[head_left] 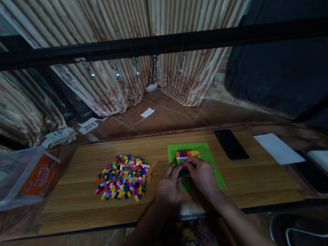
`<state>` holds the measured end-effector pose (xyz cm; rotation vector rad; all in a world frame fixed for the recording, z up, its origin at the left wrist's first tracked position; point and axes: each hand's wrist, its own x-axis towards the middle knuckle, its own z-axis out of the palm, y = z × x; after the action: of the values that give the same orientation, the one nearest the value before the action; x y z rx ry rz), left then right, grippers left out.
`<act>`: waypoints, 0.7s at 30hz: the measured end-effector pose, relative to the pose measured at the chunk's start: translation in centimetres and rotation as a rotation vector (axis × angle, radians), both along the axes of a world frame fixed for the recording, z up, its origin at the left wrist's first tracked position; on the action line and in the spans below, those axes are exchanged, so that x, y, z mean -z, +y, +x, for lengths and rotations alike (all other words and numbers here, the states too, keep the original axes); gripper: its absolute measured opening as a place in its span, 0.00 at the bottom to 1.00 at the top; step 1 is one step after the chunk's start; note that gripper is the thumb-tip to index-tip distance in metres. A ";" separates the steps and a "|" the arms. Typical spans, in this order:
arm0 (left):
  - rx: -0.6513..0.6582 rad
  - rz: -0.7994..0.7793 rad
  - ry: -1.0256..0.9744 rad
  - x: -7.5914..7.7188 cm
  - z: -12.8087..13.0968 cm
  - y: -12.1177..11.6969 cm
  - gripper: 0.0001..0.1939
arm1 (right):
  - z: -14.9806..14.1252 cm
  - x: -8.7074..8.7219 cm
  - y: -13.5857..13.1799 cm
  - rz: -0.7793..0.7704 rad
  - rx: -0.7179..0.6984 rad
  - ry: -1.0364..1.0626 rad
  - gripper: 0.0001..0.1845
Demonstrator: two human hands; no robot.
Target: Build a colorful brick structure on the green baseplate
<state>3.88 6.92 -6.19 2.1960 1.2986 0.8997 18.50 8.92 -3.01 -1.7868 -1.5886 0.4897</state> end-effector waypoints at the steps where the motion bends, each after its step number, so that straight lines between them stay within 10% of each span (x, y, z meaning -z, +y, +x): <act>1: 0.001 0.001 -0.002 0.0 0.0 0.0 0.23 | 0.0 0.0 -0.1 0.006 -0.003 -0.007 0.11; 21: -0.025 -0.129 0.474 -2.5 1.7 -0.6 0.30 | -0.4 0.3 -1.3 0.102 -0.015 -0.087 0.17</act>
<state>5.61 6.29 -3.71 2.3755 1.5420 0.2935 18.06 7.60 -3.34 -1.7414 -1.6569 0.3350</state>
